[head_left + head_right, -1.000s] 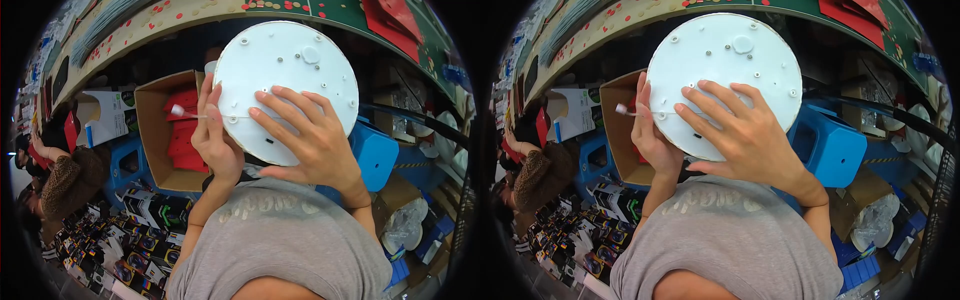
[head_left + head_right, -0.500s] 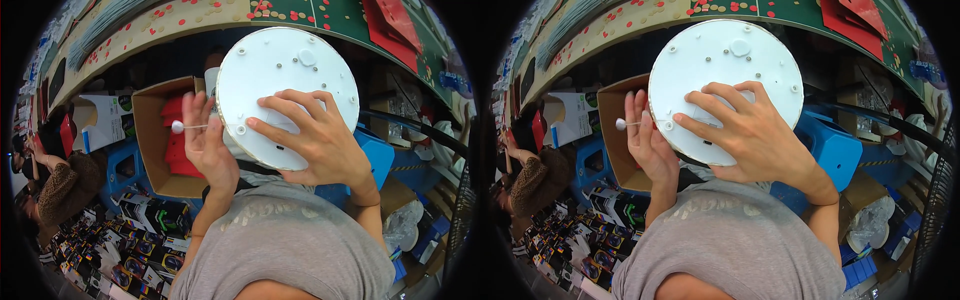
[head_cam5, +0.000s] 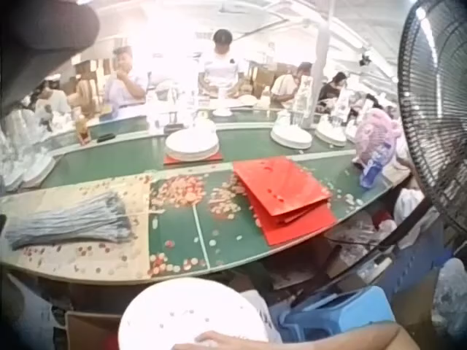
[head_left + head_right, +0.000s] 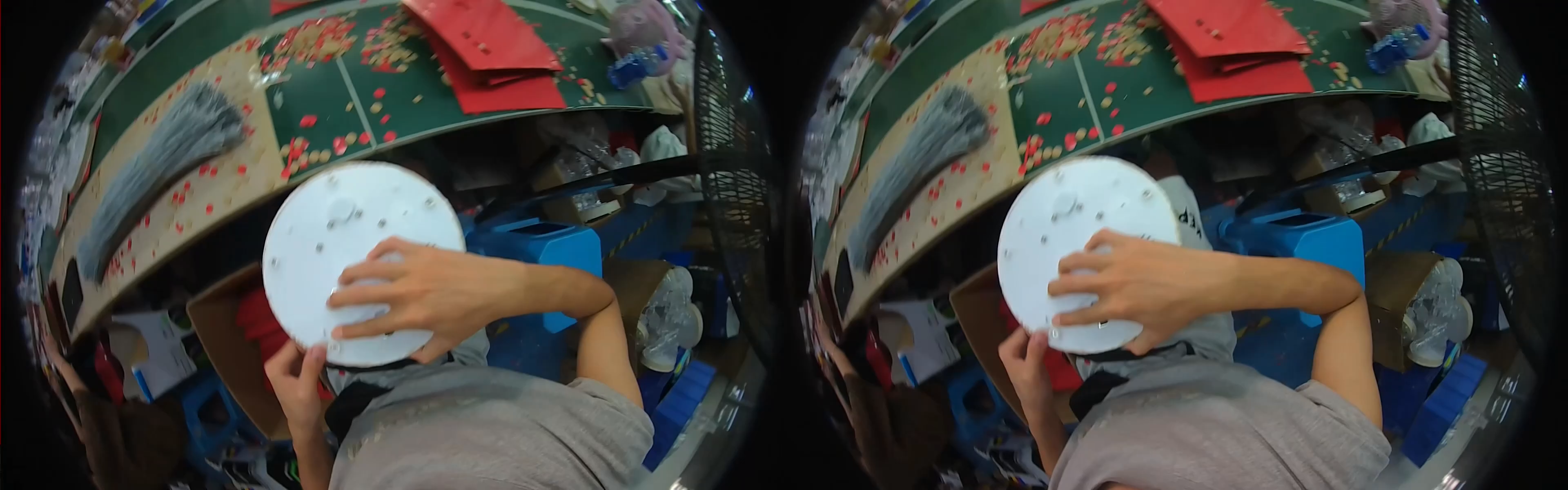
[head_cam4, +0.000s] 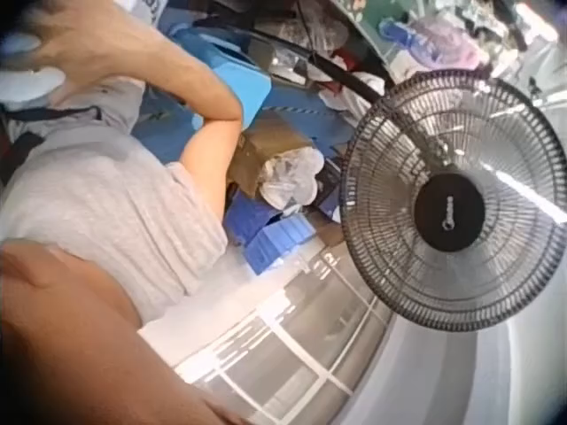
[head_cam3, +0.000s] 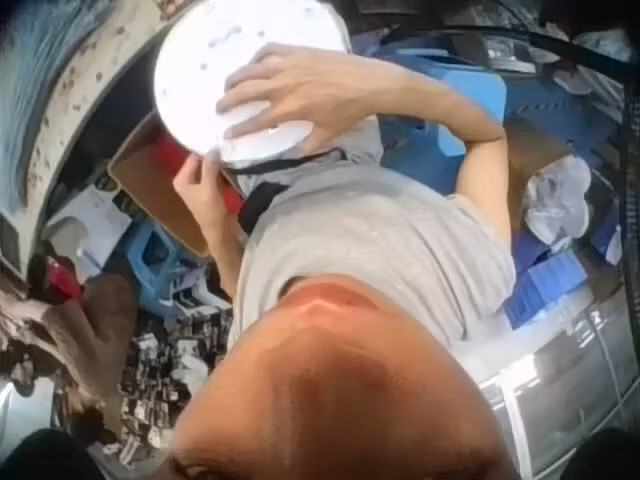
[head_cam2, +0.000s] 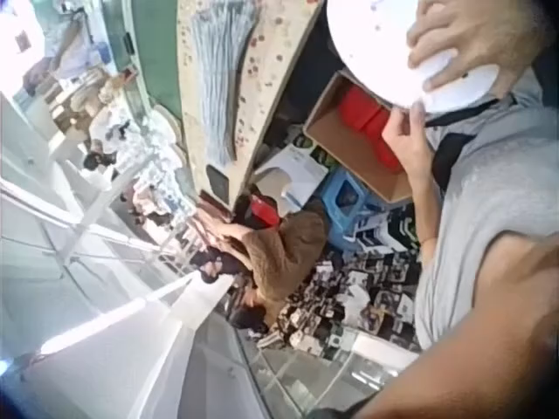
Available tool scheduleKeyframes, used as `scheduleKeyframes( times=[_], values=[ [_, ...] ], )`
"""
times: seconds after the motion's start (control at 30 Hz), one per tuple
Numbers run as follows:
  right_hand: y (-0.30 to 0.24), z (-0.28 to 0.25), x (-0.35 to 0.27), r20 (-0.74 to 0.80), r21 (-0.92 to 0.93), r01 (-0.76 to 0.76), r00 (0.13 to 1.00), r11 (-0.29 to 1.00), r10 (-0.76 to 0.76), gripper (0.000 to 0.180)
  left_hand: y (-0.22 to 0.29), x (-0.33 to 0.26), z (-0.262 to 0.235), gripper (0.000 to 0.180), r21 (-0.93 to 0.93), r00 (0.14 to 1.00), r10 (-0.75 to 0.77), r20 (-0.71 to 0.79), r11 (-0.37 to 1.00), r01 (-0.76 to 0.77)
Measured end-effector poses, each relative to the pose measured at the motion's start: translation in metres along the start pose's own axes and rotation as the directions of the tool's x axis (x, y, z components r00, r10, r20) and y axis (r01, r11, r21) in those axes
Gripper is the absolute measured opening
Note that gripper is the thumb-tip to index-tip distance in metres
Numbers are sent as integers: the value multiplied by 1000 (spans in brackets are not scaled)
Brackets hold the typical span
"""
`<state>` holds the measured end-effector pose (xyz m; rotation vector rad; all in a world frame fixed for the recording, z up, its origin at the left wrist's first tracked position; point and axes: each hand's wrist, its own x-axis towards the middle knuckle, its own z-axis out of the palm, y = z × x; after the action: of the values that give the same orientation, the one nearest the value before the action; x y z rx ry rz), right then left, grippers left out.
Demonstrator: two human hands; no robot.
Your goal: Assembling electronic components and wires onto a cardboard template for a lighting fixture.
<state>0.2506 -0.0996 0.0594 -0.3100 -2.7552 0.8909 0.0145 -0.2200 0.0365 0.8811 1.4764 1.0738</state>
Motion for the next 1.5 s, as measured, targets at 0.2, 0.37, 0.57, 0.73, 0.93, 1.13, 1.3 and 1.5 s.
scheduleKeyframes(
  times=[0.2, 0.37, 0.57, 0.73, 0.93, 1.13, 1.3, 1.5],
  values=[
    [46, -55, -22, -471, -3, -106, 877, 994, 92, 65, -25, -16, 5, 33, -222, 980, -89, -177, 974, 48],
    [165, -89, -65, -941, -314, -948, 319, 59, 114, 57, -23, -18, 26, 29, -432, 982, -99, -160, 902, 21],
    [176, -93, -67, -852, -358, -932, 349, 52, 390, 34, -35, -23, 23, 34, -251, 975, -107, -194, 966, 56],
    [55, -125, -81, -915, -374, -828, 403, 418, -21, 36, -26, -17, 8, 40, 19, 989, 43, -141, 999, -40],
    [-36, -61, -137, -1000, 3, -510, -24, 860, -11, 34, -7, -6, 18, 35, -253, 1000, -6, -25, 967, 0],
    [-41, 46, -79, -481, 876, 142, 160, 462, 862, 61, -30, -11, 19, 36, -222, 992, 79, -96, 970, -98],
    [-62, 75, -74, -395, 919, 66, 165, 390, 904, 62, -41, -17, 27, 53, -605, 917, -88, -390, 774, -184],
    [-58, 72, -71, -449, 868, -142, 184, 476, 874, 63, -37, -20, 22, 41, -445, 962, 74, -264, 875, -189]
  ],
)
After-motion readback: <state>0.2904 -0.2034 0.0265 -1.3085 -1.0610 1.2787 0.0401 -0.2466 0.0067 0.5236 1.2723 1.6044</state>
